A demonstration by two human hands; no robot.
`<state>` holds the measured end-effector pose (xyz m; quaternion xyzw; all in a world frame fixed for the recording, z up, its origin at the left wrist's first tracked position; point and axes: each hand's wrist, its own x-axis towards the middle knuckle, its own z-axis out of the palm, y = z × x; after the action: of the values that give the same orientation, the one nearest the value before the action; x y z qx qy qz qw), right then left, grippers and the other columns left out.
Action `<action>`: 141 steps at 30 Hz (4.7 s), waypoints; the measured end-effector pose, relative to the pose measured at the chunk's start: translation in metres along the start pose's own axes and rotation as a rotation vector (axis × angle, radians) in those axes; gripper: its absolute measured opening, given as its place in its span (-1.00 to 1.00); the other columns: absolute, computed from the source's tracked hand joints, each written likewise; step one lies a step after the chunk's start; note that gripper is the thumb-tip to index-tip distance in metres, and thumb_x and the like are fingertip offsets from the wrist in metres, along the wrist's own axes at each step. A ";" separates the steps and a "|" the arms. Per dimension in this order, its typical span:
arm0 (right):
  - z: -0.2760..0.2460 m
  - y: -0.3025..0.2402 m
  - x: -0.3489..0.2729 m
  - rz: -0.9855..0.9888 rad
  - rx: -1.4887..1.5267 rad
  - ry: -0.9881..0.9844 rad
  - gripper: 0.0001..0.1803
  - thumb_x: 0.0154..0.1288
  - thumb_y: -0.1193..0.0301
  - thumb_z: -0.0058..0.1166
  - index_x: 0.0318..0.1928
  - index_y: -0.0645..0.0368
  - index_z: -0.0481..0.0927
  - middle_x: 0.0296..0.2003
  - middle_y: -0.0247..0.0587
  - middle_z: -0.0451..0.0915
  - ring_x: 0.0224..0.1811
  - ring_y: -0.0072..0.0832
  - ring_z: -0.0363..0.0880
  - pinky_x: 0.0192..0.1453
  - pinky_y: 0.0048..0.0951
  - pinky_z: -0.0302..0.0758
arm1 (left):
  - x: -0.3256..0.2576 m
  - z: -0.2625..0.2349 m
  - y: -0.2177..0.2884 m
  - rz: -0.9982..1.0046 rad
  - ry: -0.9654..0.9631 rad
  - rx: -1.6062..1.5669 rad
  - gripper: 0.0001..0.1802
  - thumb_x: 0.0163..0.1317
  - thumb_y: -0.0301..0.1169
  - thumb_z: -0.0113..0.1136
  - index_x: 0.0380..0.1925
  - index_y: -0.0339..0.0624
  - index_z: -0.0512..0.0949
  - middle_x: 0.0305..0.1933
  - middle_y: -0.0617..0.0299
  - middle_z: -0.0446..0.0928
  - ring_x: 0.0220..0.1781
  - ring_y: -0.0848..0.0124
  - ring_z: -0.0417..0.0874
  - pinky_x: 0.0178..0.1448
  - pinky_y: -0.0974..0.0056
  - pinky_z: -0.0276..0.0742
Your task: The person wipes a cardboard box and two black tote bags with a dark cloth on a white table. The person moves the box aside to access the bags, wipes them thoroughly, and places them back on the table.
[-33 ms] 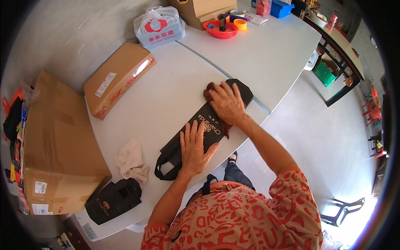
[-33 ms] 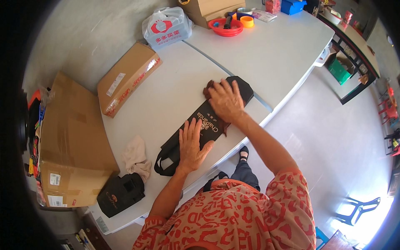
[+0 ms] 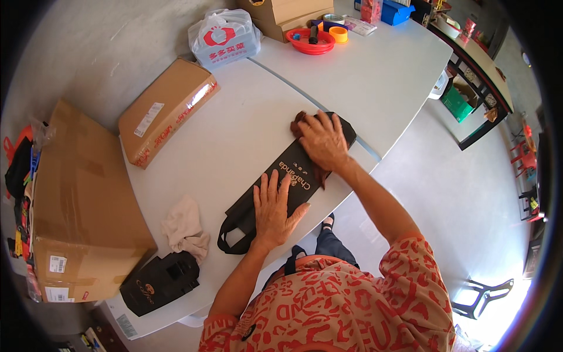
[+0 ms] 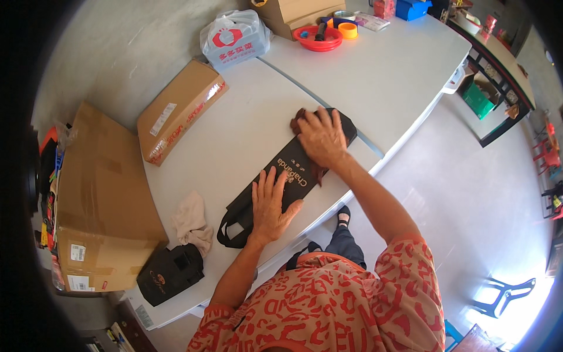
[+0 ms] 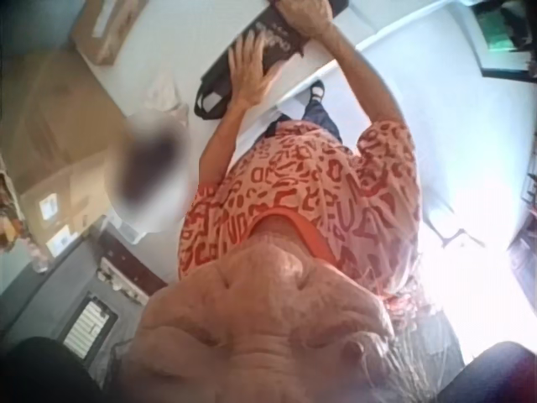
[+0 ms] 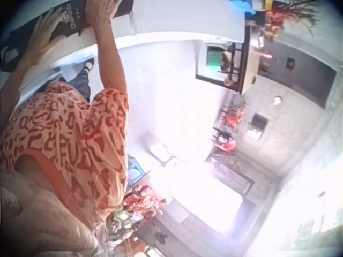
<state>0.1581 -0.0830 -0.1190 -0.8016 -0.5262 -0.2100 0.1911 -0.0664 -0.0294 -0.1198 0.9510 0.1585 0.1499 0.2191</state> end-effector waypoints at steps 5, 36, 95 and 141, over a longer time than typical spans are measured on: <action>-0.001 0.048 0.009 0.044 -0.031 -0.093 -0.70 0.29 0.22 0.06 -0.01 -0.02 0.53 0.06 -0.19 0.50 0.08 -0.08 0.46 0.06 0.05 0.38 | 0.003 -0.002 -0.002 0.094 0.017 0.068 -0.23 0.24 -0.02 0.22 0.39 -0.03 0.24 0.49 -0.21 0.00 0.52 -0.22 -0.06 0.48 -0.30 -0.16; -0.113 -0.050 -0.134 0.412 0.229 -0.298 -0.45 0.24 0.27 0.16 0.11 0.41 0.37 -0.19 0.09 0.49 -0.28 -0.04 0.64 -0.37 -0.16 0.64 | 0.127 -0.025 -0.006 0.378 0.065 0.051 -0.31 -0.02 -0.87 -0.07 0.05 0.04 0.62 0.36 0.00 0.28 0.41 -0.17 0.19 0.43 -0.03 0.26; -0.050 -0.040 -0.069 -0.186 0.363 -0.389 -0.52 0.35 0.09 -0.03 0.25 -0.14 0.45 0.39 -0.31 0.26 0.52 -0.27 0.06 0.51 -0.01 0.01 | -0.013 0.004 0.013 0.397 -0.066 0.053 0.17 -0.02 -0.01 0.47 0.46 -0.19 -0.02 0.48 -0.45 -0.20 0.48 -0.32 -0.01 0.44 -0.20 0.10; -0.074 -0.029 -0.090 0.133 0.936 -0.147 -0.68 0.29 0.47 0.10 0.06 0.19 0.57 0.07 -0.08 0.59 0.16 -0.22 0.54 0.29 -0.23 0.41 | -0.020 -0.009 0.015 0.486 0.034 0.055 -0.31 0.01 -0.40 0.34 0.22 -0.24 0.42 0.22 -0.05 0.43 0.30 0.03 0.43 0.35 -0.14 0.28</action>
<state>0.0894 -0.1800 -0.1033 -0.6740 -0.5241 0.1193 0.5067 -0.0842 -0.0466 -0.1090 0.9641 -0.0672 0.2101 0.1477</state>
